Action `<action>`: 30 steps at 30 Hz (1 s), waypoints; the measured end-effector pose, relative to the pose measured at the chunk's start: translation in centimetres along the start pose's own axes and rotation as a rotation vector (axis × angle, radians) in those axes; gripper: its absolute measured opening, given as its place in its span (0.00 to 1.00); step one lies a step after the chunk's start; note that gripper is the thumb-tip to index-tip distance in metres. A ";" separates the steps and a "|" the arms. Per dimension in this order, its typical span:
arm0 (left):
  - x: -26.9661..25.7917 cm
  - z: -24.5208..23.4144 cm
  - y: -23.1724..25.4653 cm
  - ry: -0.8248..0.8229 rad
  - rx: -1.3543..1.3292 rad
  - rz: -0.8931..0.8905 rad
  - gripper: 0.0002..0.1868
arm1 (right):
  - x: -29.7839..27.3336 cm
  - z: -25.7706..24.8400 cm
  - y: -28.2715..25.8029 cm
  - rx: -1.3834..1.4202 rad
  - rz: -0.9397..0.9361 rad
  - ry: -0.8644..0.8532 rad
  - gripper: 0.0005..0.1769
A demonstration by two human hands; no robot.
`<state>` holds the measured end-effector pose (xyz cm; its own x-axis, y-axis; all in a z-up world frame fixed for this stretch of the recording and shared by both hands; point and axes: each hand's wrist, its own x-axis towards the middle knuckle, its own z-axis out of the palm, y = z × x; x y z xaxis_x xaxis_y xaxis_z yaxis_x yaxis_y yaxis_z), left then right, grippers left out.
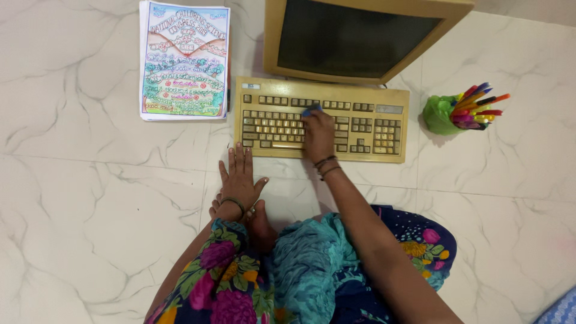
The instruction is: The person sits on the floor and wipes the top, sides, and screen of a beige CRT monitor with a blue cloth. They then wipe the keys of the matching beige keyboard.
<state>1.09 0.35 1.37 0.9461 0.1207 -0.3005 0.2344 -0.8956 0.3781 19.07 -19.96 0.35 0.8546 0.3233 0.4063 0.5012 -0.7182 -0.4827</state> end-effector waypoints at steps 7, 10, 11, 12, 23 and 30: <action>0.1 0.4 -0.3 0.018 -0.017 0.023 0.54 | 2.1 2.3 -6.8 0.100 -0.264 -0.268 0.30; 0.1 0.4 -0.4 0.022 -0.014 0.015 0.54 | 2.9 1.2 -6.2 0.047 -0.312 -0.330 0.28; 0.1 0.4 -0.4 0.021 -0.014 0.010 0.54 | 3.1 0.6 -5.5 0.005 -0.312 -0.349 0.27; 0.1 0.4 -0.4 0.024 -0.007 0.014 0.54 | 3.3 -0.1 -4.5 -0.041 -0.314 -0.322 0.27; -0.1 -0.3 0.0 0.007 -0.008 0.014 0.55 | -0.8 -11.7 12.9 -0.410 -0.087 -0.062 0.22; 0.0 -0.3 0.3 -0.022 0.033 -0.008 0.54 | 0.6 -13.2 19.9 -0.211 0.134 0.266 0.18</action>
<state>1.20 0.20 1.76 0.9390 0.1182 -0.3229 0.2335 -0.9085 0.3467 27.78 -42.23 1.23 0.8318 0.0662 0.5511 0.3246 -0.8634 -0.3862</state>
